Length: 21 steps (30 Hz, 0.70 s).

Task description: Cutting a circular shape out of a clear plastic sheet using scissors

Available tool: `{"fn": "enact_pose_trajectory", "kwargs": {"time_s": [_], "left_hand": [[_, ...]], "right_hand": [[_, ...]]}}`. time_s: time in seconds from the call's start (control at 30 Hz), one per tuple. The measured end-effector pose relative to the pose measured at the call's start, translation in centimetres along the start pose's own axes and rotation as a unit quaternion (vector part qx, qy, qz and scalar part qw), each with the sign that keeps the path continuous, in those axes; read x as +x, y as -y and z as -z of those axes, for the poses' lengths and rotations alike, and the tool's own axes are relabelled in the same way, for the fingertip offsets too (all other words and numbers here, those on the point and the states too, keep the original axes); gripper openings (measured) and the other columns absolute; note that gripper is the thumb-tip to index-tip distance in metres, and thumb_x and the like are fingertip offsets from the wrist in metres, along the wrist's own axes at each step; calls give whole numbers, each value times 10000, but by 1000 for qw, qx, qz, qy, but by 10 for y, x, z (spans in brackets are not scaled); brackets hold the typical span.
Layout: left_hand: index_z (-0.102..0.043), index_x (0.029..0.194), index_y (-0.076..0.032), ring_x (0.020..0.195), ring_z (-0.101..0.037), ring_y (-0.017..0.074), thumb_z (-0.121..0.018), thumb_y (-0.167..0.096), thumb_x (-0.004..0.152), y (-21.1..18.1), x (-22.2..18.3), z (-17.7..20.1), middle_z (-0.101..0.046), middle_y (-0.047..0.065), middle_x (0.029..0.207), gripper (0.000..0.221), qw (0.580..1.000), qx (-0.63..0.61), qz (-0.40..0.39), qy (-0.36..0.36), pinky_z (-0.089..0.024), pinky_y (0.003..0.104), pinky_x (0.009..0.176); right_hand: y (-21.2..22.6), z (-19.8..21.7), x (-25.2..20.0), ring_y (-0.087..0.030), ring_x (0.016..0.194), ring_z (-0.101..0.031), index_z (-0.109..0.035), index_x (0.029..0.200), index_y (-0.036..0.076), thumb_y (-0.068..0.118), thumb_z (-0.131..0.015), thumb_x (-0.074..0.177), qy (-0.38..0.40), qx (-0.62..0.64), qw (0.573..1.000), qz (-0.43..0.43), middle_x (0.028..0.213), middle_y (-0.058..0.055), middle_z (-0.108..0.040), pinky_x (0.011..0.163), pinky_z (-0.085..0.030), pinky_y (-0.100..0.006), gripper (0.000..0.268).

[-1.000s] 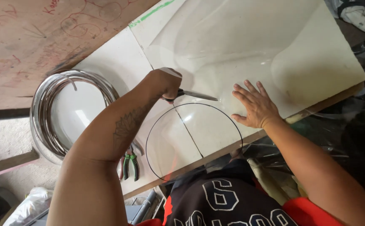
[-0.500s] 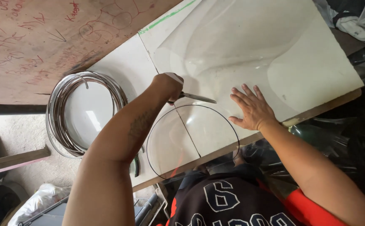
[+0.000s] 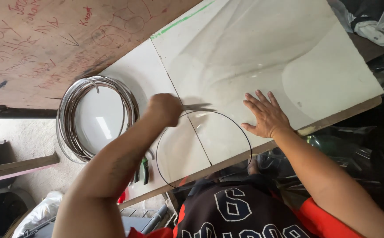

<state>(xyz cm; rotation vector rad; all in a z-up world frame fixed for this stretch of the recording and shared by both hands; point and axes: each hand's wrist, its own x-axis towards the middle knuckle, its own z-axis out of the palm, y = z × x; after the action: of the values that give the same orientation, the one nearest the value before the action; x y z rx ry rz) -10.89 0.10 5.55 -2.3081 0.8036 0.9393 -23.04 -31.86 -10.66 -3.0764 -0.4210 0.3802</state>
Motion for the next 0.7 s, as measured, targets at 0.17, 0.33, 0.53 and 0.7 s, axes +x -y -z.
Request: {"fn": "enact_pose_trajectory", "kwargs": {"time_s": [0.17, 0.33, 0.53, 0.7], "left_hand": [[-770, 1053, -7, 1078, -727, 386, -742, -393, 805, 30, -60, -45, -769, 206, 1035, 459, 951, -284, 121, 13, -574, 475, 920], [-630, 1175, 49, 1209, -636, 477, -785, -440, 831, -5, -41, -129, -703, 308, 1157, 618, 858, -475, 183, -72, -496, 558, 1060], [-531, 1127, -36, 1146, -666, 381, -827, -283, 770, -34, -9, -174, -661, 190, 1127, 525, 852, -443, 227, -162, -558, 467, 1010], [-526, 1072, -28, 1086, -680, 415, -764, -196, 690, -28, 1, -176, -675, 212, 1073, 480, 848, -442, 225, -185, -565, 495, 975]], "right_hand": [[1, 4, -1, -236, 1578, -171, -291, 1560, 299, 769, -407, 836, -5, 7, 1000, -1, 1713, 92, -197, 1298, -84, -505, 871], [0, 0, -1, -231, 1582, -152, -283, 1566, 310, 783, -417, 819, 3, 2, 1000, 1, 1718, 101, -177, 1301, -75, -506, 894], [1, 0, 1, -235, 1579, -191, -321, 1555, 295, 745, -444, 839, -20, 24, 999, 2, 1711, 85, -229, 1298, -98, -511, 855], [-1, -2, 3, -254, 1574, -193, -313, 1559, 283, 708, -443, 866, -23, 53, 998, -4, 1712, 70, -225, 1290, -90, -537, 823]]}}
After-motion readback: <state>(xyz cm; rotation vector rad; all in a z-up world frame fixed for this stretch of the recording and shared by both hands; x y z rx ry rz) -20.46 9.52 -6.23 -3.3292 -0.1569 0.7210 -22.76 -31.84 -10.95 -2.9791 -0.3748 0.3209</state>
